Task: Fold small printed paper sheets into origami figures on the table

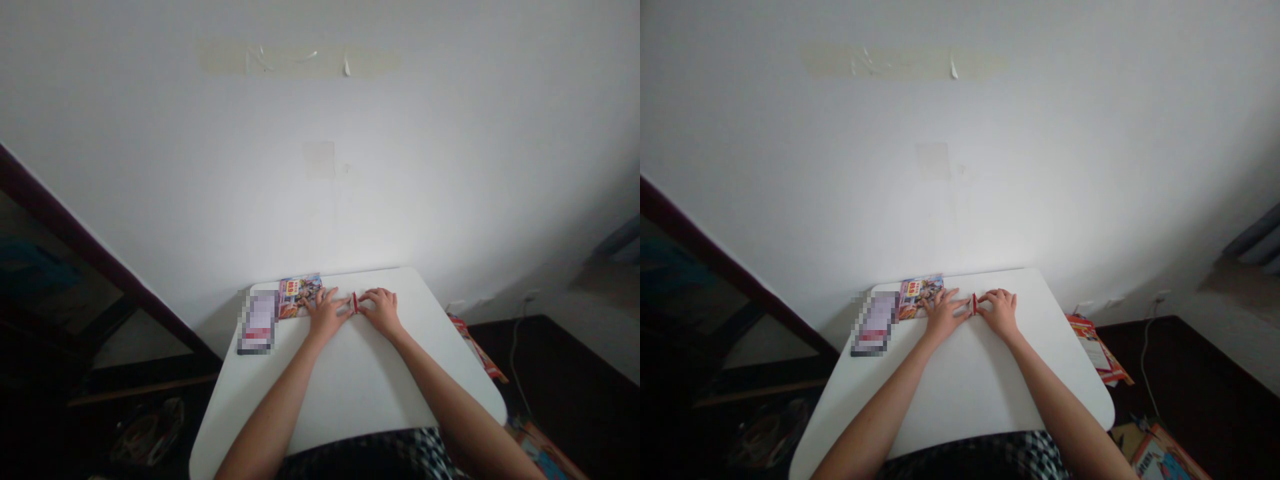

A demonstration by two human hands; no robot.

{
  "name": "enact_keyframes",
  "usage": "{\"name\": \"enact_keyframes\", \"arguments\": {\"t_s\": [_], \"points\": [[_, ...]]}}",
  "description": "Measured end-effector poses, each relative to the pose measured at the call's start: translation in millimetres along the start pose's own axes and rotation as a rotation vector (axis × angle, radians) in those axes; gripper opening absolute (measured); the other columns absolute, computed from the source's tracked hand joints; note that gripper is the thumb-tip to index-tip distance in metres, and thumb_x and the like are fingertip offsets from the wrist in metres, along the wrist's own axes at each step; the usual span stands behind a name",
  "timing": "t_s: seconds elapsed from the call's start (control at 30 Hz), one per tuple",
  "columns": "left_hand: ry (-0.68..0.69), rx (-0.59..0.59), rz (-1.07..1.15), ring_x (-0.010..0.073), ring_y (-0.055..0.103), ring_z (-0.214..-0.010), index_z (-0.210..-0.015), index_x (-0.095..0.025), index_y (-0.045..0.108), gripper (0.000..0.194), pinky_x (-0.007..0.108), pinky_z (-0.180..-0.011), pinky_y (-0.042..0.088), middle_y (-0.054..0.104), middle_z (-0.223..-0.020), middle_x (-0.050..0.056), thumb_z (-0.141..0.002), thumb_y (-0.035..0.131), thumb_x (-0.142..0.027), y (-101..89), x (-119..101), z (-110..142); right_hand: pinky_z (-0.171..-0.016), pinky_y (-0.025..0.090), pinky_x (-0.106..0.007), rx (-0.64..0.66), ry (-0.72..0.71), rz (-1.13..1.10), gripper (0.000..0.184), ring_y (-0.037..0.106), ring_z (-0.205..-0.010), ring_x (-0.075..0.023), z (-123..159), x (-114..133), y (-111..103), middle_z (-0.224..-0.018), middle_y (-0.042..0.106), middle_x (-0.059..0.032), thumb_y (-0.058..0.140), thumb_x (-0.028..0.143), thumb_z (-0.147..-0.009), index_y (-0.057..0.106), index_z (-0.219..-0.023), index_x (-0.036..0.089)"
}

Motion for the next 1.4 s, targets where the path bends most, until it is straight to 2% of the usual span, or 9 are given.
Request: {"name": "enact_keyframes", "arguments": {"t_s": [0.33, 0.53, 0.9, 1.17, 1.4], "points": [[0.004, -0.02, 0.034, 0.0385, 0.037, -0.148, -0.121, -0.049, 0.073, 0.036, 0.086, -0.114, 0.003, 0.057, -0.153, 0.001, -0.085, 0.077, -0.048, -2.3, 0.0, -1.4, -0.121, 0.014, -0.065, 0.033, 0.044, 0.015, 0.013, 0.043, -0.137, -0.0312, -4.3, -2.7, 2.5, -0.134, 0.064, -0.0031, 0.076, 0.034, -0.086, 0.079, -0.098, 0.033], [0.001, -0.026, 0.046, 0.0393, 0.037, -0.147, -0.122, -0.05, 0.073, 0.039, 0.084, -0.117, 0.003, 0.058, -0.152, 0.0, -0.083, 0.078, -0.048, -2.3, 1.0, -2.0, -0.12, 0.017, -0.067, 0.012, 0.015, 0.038, 0.025, 0.045, -0.137, -0.0329, -2.8, -1.2, 1.2, -0.135, 0.063, -0.0049, 0.076, 0.036, -0.086, 0.078, -0.111, 0.037], [-0.004, -0.034, 0.066, 0.039, 0.036, -0.148, -0.121, -0.05, 0.073, 0.039, 0.081, -0.119, 0.004, 0.058, -0.152, 0.001, -0.083, 0.078, -0.047, -1.7, 1.3, -1.5, -0.119, 0.018, -0.069, -0.026, -0.009, 0.025, 0.015, 0.045, -0.135, -0.0332, -2.7, -3.3, 2.1, -0.131, 0.064, -0.0046, 0.076, 0.035, -0.086, 0.08, -0.1, 0.036], [0.009, -0.038, 0.05, 0.0386, 0.037, -0.147, -0.119, -0.043, 0.076, 0.034, 0.082, -0.117, 0.003, 0.057, -0.152, 0.003, -0.085, 0.077, -0.045, -2.4, -0.7, -1.0, -0.119, 0.017, -0.068, 0.011, 0.017, 0.032, 0.008, 0.044, -0.136, -0.0319, -3.6, -3.5, 3.6, -0.132, 0.064, -0.0029, 0.076, 0.033, -0.086, 0.08, -0.093, 0.034], [-0.017, -0.035, 0.044, 0.0382, 0.037, -0.148, -0.123, -0.049, 0.072, 0.042, 0.084, -0.117, 0.007, 0.057, -0.153, 0.002, -0.082, 0.079, -0.047, -1.6, 1.4, -2.2, -0.119, 0.015, -0.068, 0.023, 0.019, 0.032, 0.007, 0.043, -0.136, -0.0309, -4.1, -3.0, 4.4, -0.132, 0.063, -0.0023, 0.076, 0.031, -0.086, 0.08, -0.091, 0.034]]}}
Point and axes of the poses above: each hand's wrist, its own z-axis away from the middle knuckle, its own y-axis out of the palm, x = y × z, the point moved 9 cm from there along -z, towards the middle knuckle
